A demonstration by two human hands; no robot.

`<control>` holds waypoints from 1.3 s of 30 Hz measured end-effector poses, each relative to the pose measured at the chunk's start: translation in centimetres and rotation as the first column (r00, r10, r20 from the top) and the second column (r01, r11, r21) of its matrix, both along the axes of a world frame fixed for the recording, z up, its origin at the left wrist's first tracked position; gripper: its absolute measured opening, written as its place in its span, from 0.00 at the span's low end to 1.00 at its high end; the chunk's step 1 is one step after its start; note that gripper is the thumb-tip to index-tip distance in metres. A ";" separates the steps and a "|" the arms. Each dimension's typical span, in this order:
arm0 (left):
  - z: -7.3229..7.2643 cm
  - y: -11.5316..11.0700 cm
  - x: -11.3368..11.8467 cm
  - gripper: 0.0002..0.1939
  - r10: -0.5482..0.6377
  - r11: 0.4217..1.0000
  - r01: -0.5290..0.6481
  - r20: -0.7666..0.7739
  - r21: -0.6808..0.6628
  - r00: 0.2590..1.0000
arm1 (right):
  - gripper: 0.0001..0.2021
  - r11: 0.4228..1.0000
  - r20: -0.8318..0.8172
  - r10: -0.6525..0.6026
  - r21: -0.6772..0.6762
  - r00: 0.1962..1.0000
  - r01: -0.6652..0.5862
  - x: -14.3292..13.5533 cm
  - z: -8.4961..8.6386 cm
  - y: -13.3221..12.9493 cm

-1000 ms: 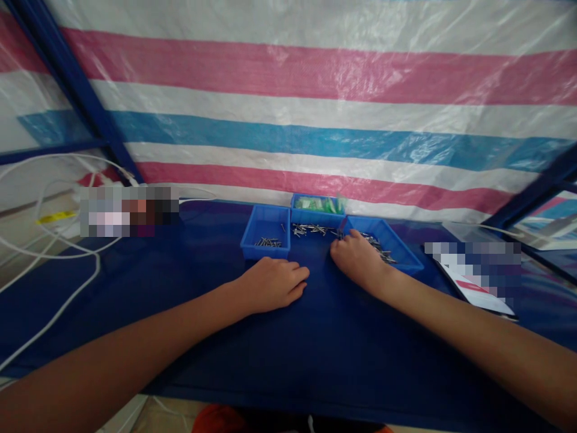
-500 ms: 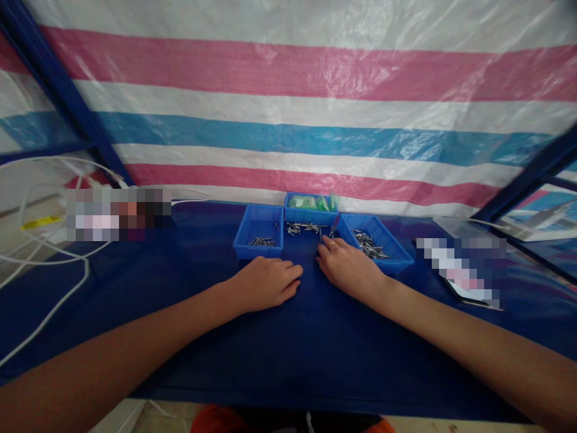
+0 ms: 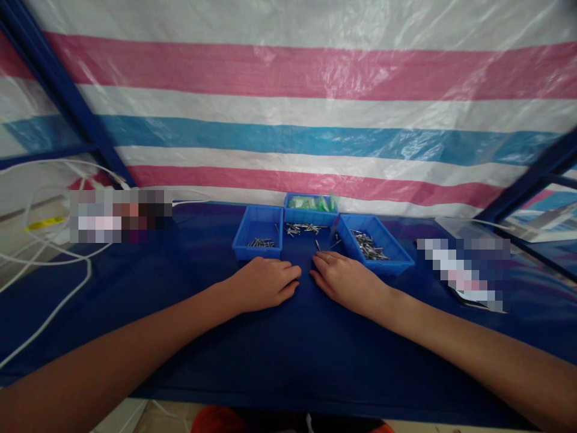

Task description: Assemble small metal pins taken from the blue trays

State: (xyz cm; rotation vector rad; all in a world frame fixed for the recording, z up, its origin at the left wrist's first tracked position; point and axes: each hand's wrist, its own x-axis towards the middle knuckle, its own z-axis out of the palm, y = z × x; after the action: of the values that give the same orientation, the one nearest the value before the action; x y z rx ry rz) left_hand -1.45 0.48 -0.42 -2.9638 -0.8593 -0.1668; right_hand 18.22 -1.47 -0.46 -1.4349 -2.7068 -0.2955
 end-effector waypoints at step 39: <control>-0.4 -1.1 0.6 0.13 -0.145 0.971 0.121 0.103 0.208 0.984 | 0.11 0.952 -0.197 0.299 -0.011 0.934 -0.307 2.7 0.3 -2.4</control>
State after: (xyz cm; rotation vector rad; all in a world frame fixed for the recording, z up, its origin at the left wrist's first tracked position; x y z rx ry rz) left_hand -0.81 -0.60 -0.77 -2.8425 -0.6115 -0.4128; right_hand 20.94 -3.88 -0.20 -0.9710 -2.7291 -0.0764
